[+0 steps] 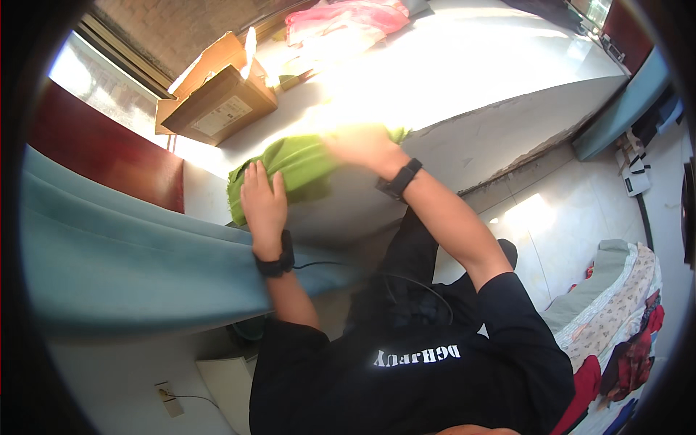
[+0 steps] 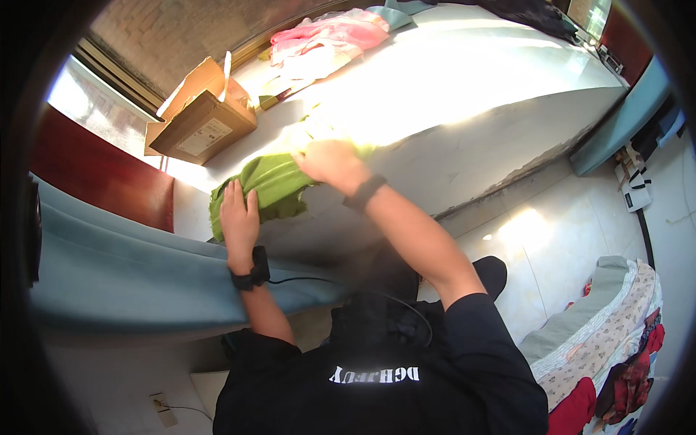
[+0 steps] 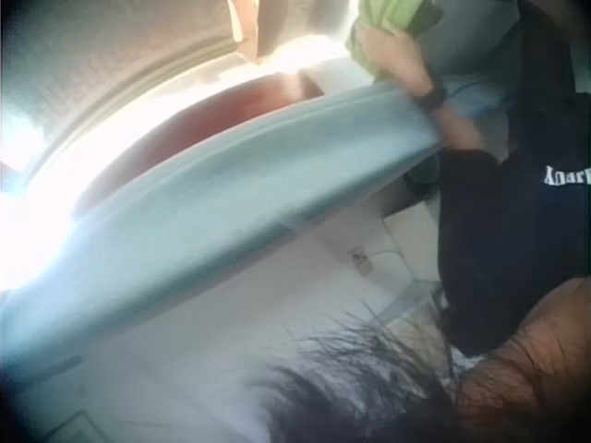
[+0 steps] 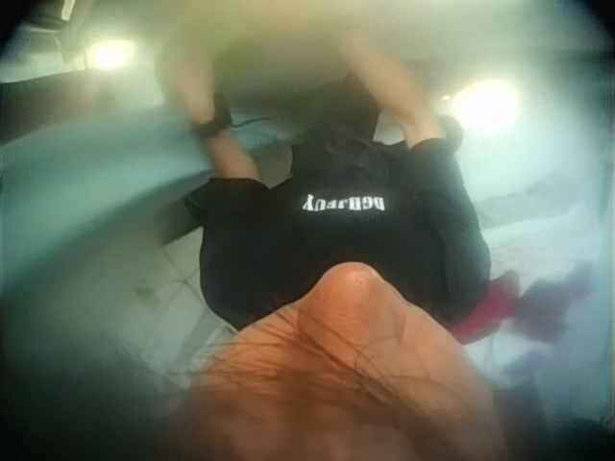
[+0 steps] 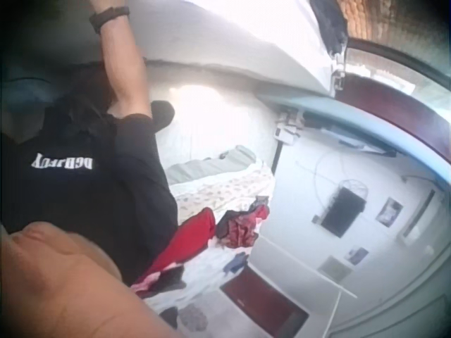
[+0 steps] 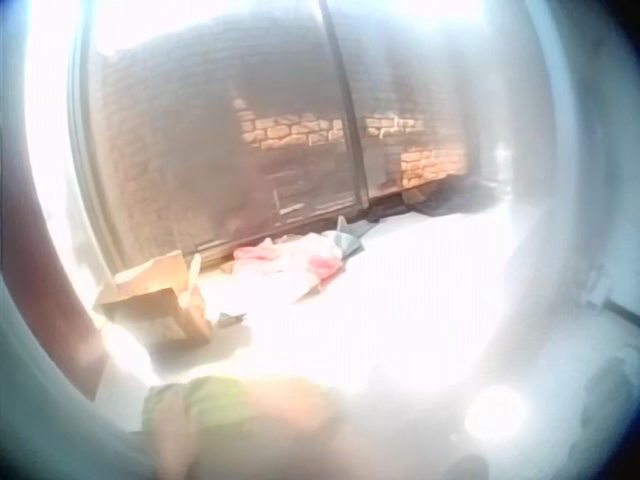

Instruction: The person wipes a rectangular box and then folds a green cloth on a white surface.

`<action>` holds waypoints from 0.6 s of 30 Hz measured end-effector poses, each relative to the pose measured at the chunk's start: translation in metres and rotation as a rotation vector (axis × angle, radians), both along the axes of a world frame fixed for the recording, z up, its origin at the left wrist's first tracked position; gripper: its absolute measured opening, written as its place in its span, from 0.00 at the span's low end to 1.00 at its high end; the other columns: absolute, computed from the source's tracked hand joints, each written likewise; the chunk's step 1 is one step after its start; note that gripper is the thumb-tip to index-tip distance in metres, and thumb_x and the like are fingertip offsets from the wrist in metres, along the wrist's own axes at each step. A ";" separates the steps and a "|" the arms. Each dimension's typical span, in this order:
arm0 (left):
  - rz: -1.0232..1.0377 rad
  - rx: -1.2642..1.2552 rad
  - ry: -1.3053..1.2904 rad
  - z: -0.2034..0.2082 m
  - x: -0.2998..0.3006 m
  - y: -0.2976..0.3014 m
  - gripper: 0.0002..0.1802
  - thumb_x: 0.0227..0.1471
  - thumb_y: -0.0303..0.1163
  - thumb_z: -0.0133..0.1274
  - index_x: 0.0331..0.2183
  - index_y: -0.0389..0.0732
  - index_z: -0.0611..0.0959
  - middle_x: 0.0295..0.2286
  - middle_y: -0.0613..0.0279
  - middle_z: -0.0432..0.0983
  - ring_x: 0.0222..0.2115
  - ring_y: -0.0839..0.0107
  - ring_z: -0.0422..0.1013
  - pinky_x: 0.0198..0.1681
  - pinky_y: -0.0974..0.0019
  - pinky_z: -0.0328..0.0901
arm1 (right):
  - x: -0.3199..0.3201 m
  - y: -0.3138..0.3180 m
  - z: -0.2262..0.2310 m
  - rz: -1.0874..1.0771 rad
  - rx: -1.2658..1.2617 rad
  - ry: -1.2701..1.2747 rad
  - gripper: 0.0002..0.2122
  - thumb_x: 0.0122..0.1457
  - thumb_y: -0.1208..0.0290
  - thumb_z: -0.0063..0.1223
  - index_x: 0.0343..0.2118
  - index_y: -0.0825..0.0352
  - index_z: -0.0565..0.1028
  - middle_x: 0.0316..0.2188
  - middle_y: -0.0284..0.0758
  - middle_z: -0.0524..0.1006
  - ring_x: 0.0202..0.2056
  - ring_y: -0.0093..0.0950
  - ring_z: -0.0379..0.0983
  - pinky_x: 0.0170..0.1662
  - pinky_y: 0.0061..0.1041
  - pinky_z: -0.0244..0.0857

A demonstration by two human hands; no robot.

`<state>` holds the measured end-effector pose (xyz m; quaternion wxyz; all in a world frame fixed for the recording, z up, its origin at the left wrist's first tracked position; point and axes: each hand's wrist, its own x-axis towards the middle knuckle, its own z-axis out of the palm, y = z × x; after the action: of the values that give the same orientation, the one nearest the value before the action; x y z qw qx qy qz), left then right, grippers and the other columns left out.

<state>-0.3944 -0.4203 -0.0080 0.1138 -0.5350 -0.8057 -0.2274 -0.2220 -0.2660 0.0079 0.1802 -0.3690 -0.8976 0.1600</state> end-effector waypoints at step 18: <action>-1.070 0.492 -0.057 0.112 0.159 0.039 0.21 0.41 0.26 0.55 0.42 0.48 0.78 0.31 0.60 0.74 0.31 0.61 0.71 0.38 0.63 0.66 | 0.122 0.098 -0.067 -0.058 0.234 0.503 0.41 0.34 0.71 0.66 0.58 0.66 0.61 0.55 0.43 0.67 0.59 0.53 0.53 0.61 0.38 0.51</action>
<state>-0.2352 -0.3817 0.1036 0.0823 -0.8186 -0.3501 -0.4478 -0.1000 -0.1679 -0.0595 0.4432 -0.3201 -0.8261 0.1364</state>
